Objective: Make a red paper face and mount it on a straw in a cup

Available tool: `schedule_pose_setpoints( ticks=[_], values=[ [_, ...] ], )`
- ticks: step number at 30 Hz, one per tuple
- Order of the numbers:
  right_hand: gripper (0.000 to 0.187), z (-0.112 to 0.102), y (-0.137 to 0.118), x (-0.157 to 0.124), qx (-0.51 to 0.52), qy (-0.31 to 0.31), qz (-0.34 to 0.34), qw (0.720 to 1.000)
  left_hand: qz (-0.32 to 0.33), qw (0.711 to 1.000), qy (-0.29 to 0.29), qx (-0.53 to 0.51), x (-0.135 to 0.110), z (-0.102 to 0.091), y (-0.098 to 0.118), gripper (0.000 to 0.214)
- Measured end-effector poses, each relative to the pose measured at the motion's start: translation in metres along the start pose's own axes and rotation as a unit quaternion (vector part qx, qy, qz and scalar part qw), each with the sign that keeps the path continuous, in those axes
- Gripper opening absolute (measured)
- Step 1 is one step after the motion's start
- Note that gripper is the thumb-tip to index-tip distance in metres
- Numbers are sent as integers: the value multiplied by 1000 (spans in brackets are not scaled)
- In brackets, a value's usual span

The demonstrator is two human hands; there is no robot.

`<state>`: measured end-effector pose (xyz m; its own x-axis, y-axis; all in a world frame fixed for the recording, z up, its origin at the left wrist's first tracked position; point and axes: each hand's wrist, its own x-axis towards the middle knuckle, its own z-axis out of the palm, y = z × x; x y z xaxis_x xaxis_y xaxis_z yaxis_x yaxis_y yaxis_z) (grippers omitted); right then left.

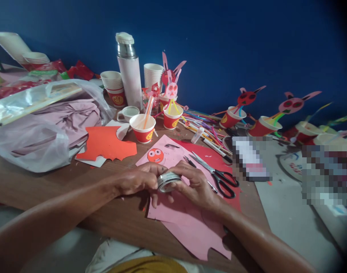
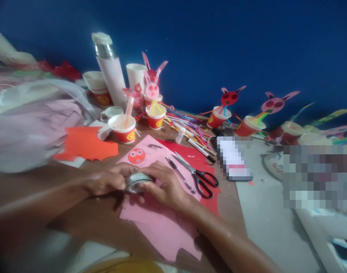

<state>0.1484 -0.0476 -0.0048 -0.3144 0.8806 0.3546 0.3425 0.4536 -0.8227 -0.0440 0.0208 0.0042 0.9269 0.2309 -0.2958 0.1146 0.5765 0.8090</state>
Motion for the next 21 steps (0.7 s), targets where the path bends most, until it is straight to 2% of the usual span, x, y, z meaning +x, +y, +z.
schedule_pose_setpoints(
  ticks=[3, 9, 15, 19, 21],
  values=[
    [15, 1, 1, 0, 3, 6, 2, 1000, 1, 1000, -11, -11, 2, -4, -2, 36],
    [12, 4, 2, 1, 2, 3, -1, 1000, 11, 1000, 15, 4, 3, -2, -4, 38],
    [13, 3, 2, 1, 0, -2, -7, 1000, -12, 998, 59, 6, 3, 1, -3, 38],
    [17, 2, 5, -1, -8, 7, 13, 1000, -19, 999, 40, 27, 3, 3, -1, 42],
    [17, 1, 4, -1, -5, 8, 14, 1000, -2, 1000, 14, 13, 3, 2, 0, 40]
  ],
)
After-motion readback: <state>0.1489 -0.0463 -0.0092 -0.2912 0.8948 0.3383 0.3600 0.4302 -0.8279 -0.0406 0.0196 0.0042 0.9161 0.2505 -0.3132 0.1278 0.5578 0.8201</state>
